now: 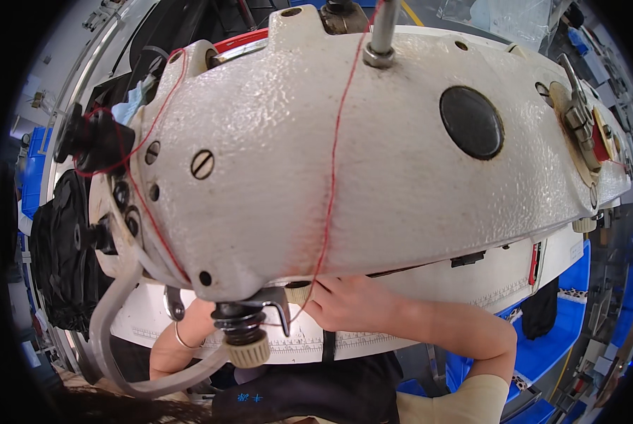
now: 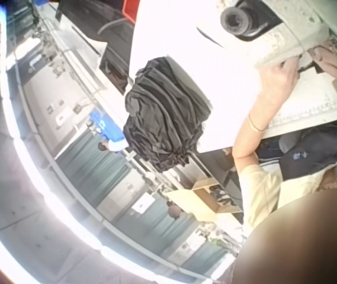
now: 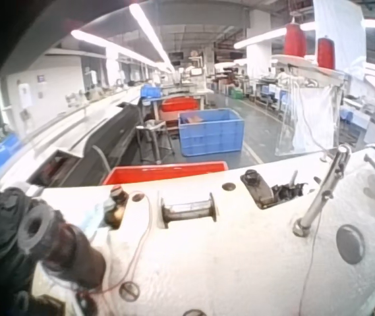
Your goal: Sewing black fabric or leather pieces using an industrial sewing machine.
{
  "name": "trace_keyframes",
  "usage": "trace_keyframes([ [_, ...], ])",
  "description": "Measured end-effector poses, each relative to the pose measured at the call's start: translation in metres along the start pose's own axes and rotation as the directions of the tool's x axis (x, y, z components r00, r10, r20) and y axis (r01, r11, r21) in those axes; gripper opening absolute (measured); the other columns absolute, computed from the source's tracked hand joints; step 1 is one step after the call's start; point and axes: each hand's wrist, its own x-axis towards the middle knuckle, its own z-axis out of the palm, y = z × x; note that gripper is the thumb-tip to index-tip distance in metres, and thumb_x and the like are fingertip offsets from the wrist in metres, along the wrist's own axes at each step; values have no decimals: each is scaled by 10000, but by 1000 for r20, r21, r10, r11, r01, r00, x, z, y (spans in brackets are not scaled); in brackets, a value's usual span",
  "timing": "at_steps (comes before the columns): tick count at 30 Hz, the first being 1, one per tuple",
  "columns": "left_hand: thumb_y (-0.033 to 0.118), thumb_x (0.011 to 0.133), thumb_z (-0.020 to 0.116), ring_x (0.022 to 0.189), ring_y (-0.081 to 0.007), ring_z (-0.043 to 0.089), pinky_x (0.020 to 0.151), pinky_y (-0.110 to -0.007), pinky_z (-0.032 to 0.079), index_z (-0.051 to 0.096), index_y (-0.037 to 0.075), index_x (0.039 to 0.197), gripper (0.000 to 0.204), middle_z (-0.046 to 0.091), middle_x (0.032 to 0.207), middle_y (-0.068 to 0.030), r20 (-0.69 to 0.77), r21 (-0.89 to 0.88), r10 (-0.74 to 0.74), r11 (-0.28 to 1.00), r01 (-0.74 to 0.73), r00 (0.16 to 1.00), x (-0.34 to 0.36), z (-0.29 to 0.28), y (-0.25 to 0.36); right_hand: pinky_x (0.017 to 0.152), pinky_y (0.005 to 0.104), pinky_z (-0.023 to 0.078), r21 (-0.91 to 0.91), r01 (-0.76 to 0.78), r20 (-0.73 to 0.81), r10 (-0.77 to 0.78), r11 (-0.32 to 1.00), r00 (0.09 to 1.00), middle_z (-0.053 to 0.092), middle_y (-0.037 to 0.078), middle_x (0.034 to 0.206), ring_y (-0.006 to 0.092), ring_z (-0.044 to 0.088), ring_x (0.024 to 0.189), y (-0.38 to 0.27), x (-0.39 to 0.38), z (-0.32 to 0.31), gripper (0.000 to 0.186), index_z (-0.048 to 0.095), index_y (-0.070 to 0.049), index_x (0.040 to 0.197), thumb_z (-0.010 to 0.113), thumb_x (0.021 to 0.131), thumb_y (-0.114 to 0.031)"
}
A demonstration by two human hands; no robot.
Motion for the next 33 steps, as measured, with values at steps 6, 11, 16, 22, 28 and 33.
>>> trace_keyframes([
  [6,162,843,593,1047,-276,604,937,-385,475,623,40,1182,361,627,1167,-133,109,-170,-175,967,192,979,6,-8,2,428,224,398,-43,-39,5,39,998,999,428,-27,658,121,504,668,-5,-4,12,129,488,-124,654,613,640,-157],
  [11,156,822,620,1020,-275,616,910,-388,489,635,50,1164,358,643,1131,-127,126,-169,-120,976,141,985,7,-10,1,436,256,421,-30,-37,86,40,999,996,472,-17,679,126,526,684,-11,-10,19,93,532,-105,707,616,705,-145],
  [16,145,792,658,976,-272,634,873,-386,510,653,66,1134,351,665,1066,-116,78,-23,6,1000,-5,997,9,-9,3,553,299,472,419,-439,16,477,795,879,619,40,839,145,595,798,4,-8,17,139,640,-28,891,540,877,-123],
  [22,-24,530,667,898,-306,645,778,-401,532,702,61,1031,509,668,958,-112,-43,13,28,1000,-28,999,16,-7,9,725,331,482,727,-611,347,600,313,721,643,79,898,179,613,856,46,7,13,180,648,-5,955,520,907,-121],
  [28,-36,532,666,928,-302,628,780,-408,525,699,15,981,453,654,994,-113,-110,128,172,979,-158,979,26,-15,13,788,391,481,241,-242,-58,263,940,963,618,77,839,224,614,868,1,15,-1,116,633,-24,889,533,850,-66],
  [33,21,646,674,883,-324,638,788,-438,511,684,32,906,260,653,943,-117,-116,154,109,984,-90,987,34,-18,3,768,404,508,98,-301,-35,305,949,952,626,88,893,251,631,849,1,11,14,214,630,-63,874,656,675,-138],
])
